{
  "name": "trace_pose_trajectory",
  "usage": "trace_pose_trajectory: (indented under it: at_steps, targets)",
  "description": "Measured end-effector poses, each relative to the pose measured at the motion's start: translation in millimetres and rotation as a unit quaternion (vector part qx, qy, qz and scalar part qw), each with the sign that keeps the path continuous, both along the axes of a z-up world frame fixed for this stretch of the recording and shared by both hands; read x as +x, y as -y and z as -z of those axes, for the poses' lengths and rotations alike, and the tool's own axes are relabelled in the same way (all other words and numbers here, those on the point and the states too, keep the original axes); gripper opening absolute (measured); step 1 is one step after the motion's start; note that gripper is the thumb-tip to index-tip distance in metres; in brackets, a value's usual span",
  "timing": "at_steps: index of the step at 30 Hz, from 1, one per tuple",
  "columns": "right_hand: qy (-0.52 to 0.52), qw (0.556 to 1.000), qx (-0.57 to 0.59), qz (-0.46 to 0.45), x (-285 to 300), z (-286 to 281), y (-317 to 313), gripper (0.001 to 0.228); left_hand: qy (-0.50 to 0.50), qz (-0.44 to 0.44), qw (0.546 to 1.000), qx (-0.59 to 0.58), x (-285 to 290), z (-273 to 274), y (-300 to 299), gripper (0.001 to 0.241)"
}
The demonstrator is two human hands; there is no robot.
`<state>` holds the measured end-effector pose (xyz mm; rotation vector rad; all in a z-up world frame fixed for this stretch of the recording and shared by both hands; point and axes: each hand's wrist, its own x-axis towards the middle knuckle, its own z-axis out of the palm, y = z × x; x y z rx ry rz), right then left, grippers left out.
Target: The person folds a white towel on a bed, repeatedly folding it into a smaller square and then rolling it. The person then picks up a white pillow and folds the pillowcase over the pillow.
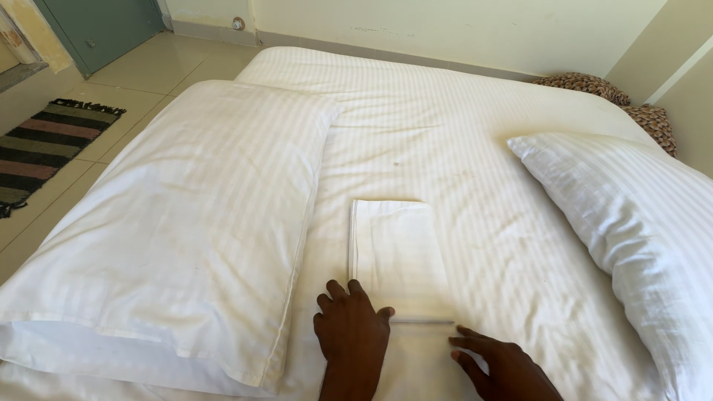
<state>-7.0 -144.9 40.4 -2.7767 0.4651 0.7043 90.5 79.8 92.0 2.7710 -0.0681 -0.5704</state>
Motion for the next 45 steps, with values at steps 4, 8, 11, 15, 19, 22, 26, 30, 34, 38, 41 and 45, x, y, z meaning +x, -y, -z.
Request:
trace_pose_trajectory:
  at_steps: [4, 8, 11, 15, 19, 22, 26, 30, 34, 38, 41, 45]
  targets:
    - [0.083, 0.977, 0.135, 0.145, -2.9, 14.0, 16.4, 0.053, 0.038, -0.043, 0.997, -0.05, 5.8, 28.1, -0.8, 0.068]
    - [0.098, 0.902, 0.318, 0.275, 18.5, -29.5, -4.3, 0.066, 0.083, -0.047, 0.994, -0.051, 9.4, 33.1, 1.6, 0.08]
    - [0.072, 0.838, 0.398, 0.367, 27.2, -14.0, -1.2, 0.072, -0.003, -0.047, 0.998, -0.05, 11.6, 33.9, -3.0, 0.075]
    - [0.046, 0.817, 0.418, 0.394, 28.7, -14.2, -1.5, 0.071, -0.004, -0.048, 0.996, -0.075, 12.0, 36.2, 1.3, 0.07]
    - [0.003, 0.822, 0.404, 0.4, 30.0, -18.7, -8.8, 0.068, -0.034, -0.061, 0.993, -0.098, 8.6, 17.8, 4.2, 0.08]
    - [-0.003, 0.796, 0.428, 0.429, 30.9, -0.3, -1.2, 0.06, 0.012, -0.056, 0.989, -0.135, 5.8, 12.5, 4.2, 0.081]
    - [0.021, 0.753, 0.492, 0.436, 28.7, 11.5, 4.4, 0.052, -0.023, -0.04, 0.991, -0.124, 3.0, 7.2, 2.4, 0.059]
    - [0.073, 0.714, 0.526, 0.456, 35.9, 7.3, 6.0, 0.042, -0.036, -0.023, 0.996, -0.074, 5.1, -0.9, 9.5, 0.043]
    - [0.157, 0.672, 0.533, 0.49, 36.3, 14.7, 14.1, 0.045, -0.072, 0.001, 0.995, -0.068, -2.8, -5.1, 21.8, 0.058]
    - [0.226, 0.625, 0.547, 0.509, 37.7, 15.1, 21.1, 0.047, -0.119, 0.029, 0.981, -0.148, -17.7, -3.0, 47.9, 0.073]
    - [0.163, 0.625, 0.559, 0.519, 37.8, 13.2, 18.0, 0.061, -0.144, 0.052, 0.957, -0.246, -31.7, 18.5, 69.4, 0.088]
    - [0.187, 0.692, 0.521, 0.463, 37.4, 21.0, 14.0, 0.094, -0.139, 0.09, 0.914, -0.371, -41.6, 55.5, 83.1, 0.094]
